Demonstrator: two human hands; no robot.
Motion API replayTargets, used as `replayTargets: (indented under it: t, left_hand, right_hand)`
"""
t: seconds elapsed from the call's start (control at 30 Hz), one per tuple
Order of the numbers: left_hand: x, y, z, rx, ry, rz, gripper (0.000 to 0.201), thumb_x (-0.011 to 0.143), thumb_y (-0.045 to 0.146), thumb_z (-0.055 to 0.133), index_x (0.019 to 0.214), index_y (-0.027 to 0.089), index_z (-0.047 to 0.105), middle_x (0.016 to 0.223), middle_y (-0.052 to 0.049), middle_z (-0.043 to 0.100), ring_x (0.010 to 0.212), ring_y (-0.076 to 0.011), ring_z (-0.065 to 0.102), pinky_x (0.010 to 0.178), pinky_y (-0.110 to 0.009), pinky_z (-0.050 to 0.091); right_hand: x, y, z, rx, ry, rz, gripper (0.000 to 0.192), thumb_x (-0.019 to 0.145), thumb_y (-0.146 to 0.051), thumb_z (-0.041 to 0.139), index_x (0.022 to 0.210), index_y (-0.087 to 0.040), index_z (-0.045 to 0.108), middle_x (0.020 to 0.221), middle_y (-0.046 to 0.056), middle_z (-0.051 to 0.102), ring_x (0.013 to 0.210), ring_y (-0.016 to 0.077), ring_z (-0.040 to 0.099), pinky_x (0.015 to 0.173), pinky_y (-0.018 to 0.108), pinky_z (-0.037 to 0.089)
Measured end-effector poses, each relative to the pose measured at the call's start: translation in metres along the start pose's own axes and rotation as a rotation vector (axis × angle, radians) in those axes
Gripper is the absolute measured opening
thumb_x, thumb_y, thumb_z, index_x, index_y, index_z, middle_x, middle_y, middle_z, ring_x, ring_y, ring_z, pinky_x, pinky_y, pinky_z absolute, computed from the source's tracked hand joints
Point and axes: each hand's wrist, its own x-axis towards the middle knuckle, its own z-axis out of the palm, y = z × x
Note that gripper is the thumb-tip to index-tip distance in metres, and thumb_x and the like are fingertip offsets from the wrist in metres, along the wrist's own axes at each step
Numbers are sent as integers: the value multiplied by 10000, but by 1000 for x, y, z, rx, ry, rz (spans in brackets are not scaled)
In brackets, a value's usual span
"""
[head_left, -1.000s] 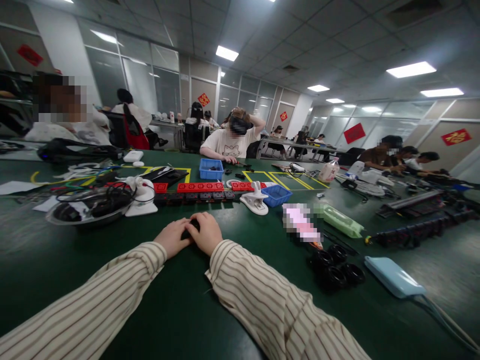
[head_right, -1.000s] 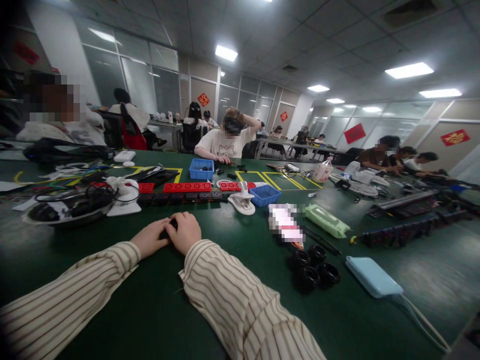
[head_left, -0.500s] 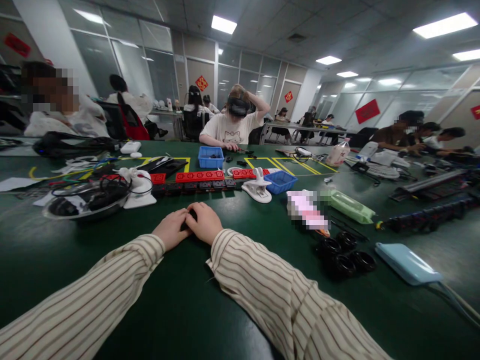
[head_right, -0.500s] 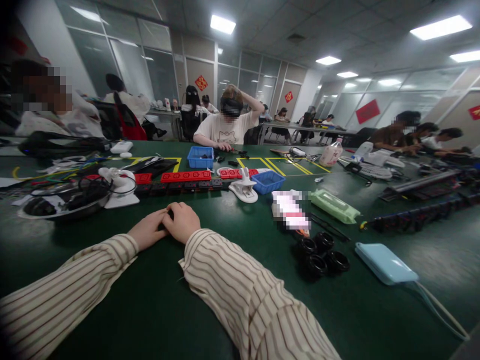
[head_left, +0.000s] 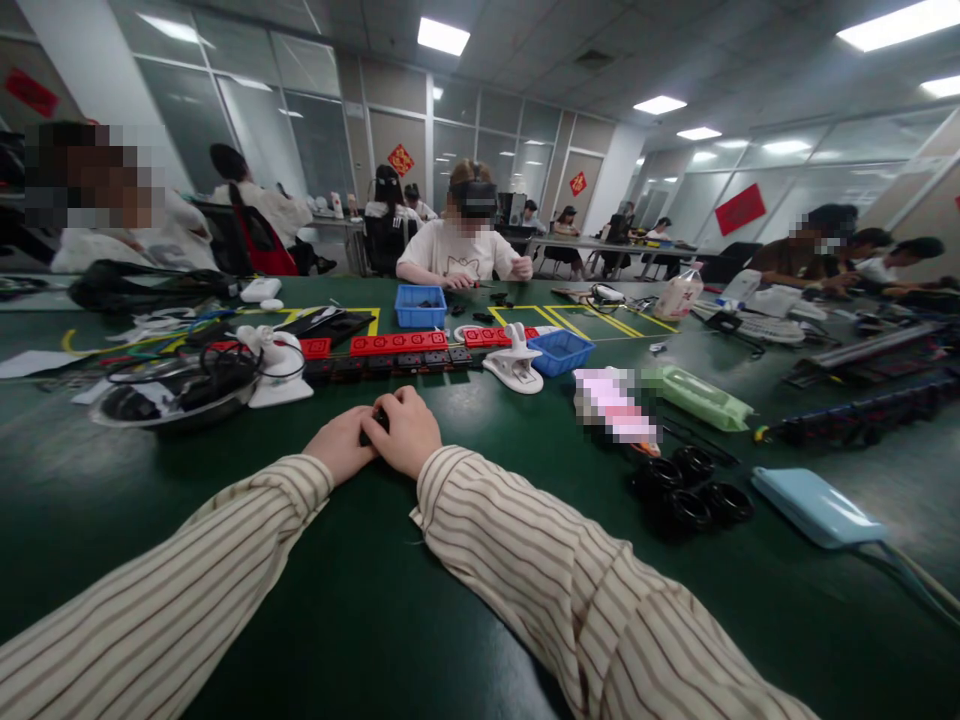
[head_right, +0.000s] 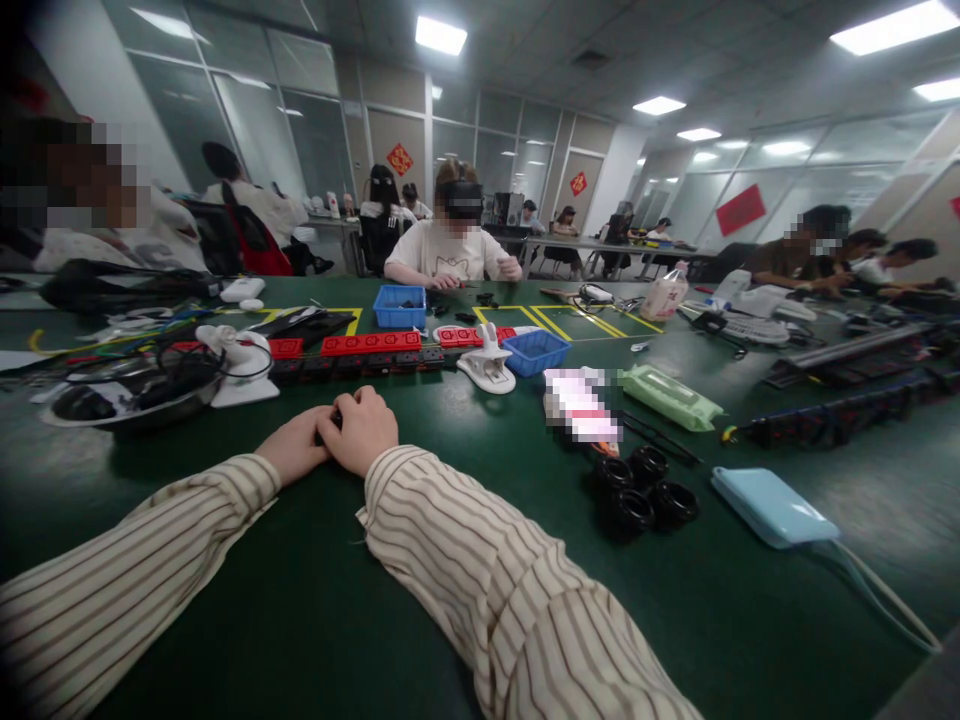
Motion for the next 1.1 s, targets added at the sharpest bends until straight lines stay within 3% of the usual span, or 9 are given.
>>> replayTargets:
  t: [0.13, 0.27, 0.43, 0.57, 0.7, 0.87, 0.93, 1.1]
  left_hand:
    - [1, -5, 2, 12, 89, -35, 455, 623, 314, 503, 1027, 113, 557, 1114, -133, 550, 1066, -269, 501, 972, -355, 373]
    - [3, -9, 5, 32, 126, -22, 431, 610, 332, 526, 989, 134, 579, 1082, -119, 562, 1036, -281, 512, 959, -383, 382]
    - [4, -10, 6, 3, 102, 14, 409, 630, 325, 503, 976, 121, 582, 1053, -124, 577, 1011, -276, 521, 941, -393, 394]
    - [7, -19, 8, -42, 64, 107, 392, 668, 381, 473, 961, 148, 590, 1051, -108, 572, 1016, -265, 511, 938, -399, 387]
    - [12, -32, 11, -73, 42, 216, 392, 721, 474, 440, 927, 187, 611, 1071, -89, 570, 1030, -260, 497, 938, -397, 374]
    - [14, -35, 12, -74, 10, 301, 437, 750, 536, 396, 879, 184, 619, 1084, -100, 585, 1047, -267, 495, 948, -408, 363]
    - [13, -32, 11, -70, -4, 280, 479, 753, 548, 385, 965, 178, 603, 1104, -111, 584, 1061, -277, 497, 946, -425, 366]
    - [4, -18, 4, -74, 2, 200, 679, 685, 618, 466, 1186, 160, 485, 1227, -127, 516, 1149, -294, 450, 985, -437, 339]
  right_hand:
    - [0, -1, -3, -15, 54, 40, 380, 817, -452, 522, 1076, -175, 494, 997, 65, 446, 956, 195, 460, 826, 319, 391]
    - [2, 2, 0, -44, 38, 42, 356, 806, -463, 534, 1018, -177, 514, 971, 62, 471, 938, 201, 460, 803, 325, 387]
    - [5, 4, 2, -62, 5, 13, 216, 838, -394, 507, 916, -201, 566, 916, 50, 497, 901, 192, 463, 787, 318, 379]
    - [7, 9, -5, -5, -23, -107, 122, 809, -266, 520, 875, -211, 606, 897, 31, 551, 890, 183, 469, 799, 300, 377]
    - [9, 15, -8, 88, -64, -246, 121, 746, -137, 510, 776, -192, 614, 857, 11, 604, 879, 169, 495, 821, 289, 375]
    - [9, 16, -2, 172, -7, -226, 211, 720, -48, 461, 635, -198, 583, 809, -10, 614, 944, 143, 527, 991, 316, 277]
    - [8, 15, -3, 216, 5, -207, 228, 717, -35, 449, 678, -208, 593, 843, -17, 621, 1009, 143, 511, 1030, 334, 237]
    - [-2, 13, -16, 312, 122, -151, 228, 769, -158, 509, 988, -192, 564, 1044, 27, 577, 1044, 167, 475, 963, 329, 327]
